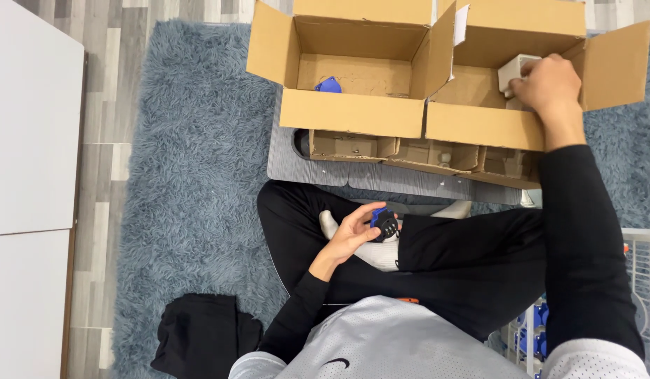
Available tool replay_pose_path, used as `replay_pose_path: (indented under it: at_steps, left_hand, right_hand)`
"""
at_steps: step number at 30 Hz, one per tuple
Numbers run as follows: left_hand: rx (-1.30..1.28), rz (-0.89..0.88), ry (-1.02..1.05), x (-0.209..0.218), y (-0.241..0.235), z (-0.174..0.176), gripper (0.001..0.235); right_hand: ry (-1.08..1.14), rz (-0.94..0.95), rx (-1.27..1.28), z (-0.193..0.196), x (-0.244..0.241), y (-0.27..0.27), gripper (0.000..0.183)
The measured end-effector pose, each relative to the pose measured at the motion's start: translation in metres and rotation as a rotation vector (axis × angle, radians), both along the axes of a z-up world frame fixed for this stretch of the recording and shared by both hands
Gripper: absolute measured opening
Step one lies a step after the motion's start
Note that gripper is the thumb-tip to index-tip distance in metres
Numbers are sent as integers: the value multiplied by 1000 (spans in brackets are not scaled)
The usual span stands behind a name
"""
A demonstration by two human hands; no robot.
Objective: Assembling or inspecting small electrical components using a screwdriver while sitting on the floor
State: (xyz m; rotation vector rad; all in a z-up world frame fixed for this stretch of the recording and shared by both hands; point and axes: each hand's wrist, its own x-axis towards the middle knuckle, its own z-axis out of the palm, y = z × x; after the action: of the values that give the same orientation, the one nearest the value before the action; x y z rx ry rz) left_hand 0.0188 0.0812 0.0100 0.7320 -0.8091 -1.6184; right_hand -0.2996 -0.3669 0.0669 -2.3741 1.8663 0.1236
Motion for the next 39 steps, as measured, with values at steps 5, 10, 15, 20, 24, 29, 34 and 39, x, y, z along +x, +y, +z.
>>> replay_pose_path:
  at_steps: [5, 10, 15, 20, 24, 29, 34, 39]
  left_hand:
    - [51, 34, -26, 2, 2, -13, 58]
    - [70, 74, -103, 5, 1, -12, 56]
    - [110, 78, -118, 8, -2, 4, 60]
    - [52, 41, -68, 14, -3, 12, 72]
    - [2, 213, -84, 5, -8, 7, 73]
    - [-68, 260, -211, 9, -18, 12, 83]
    - [-224, 296, -354, -3, -27, 51, 79]
    - [-511, 266, -632, -12, -31, 101, 55]
  right_hand:
    - [-360, 169, -172, 48, -4, 53, 29]
    - [-790, 174, -133, 106, 6, 141, 28]
    - [-1552, -30, 279, 102, -1, 214, 16]
    - [-1996, -276, 488, 56, -3, 265, 45]
    - [-2040, -304, 628, 17, 11, 305, 37]
    - [-1788, -89, 561, -67, 3, 331, 37]
    - [-1499, 22, 535, -36, 48, 354, 80]
    - [-1389, 171, 459, -27, 62, 357, 93]
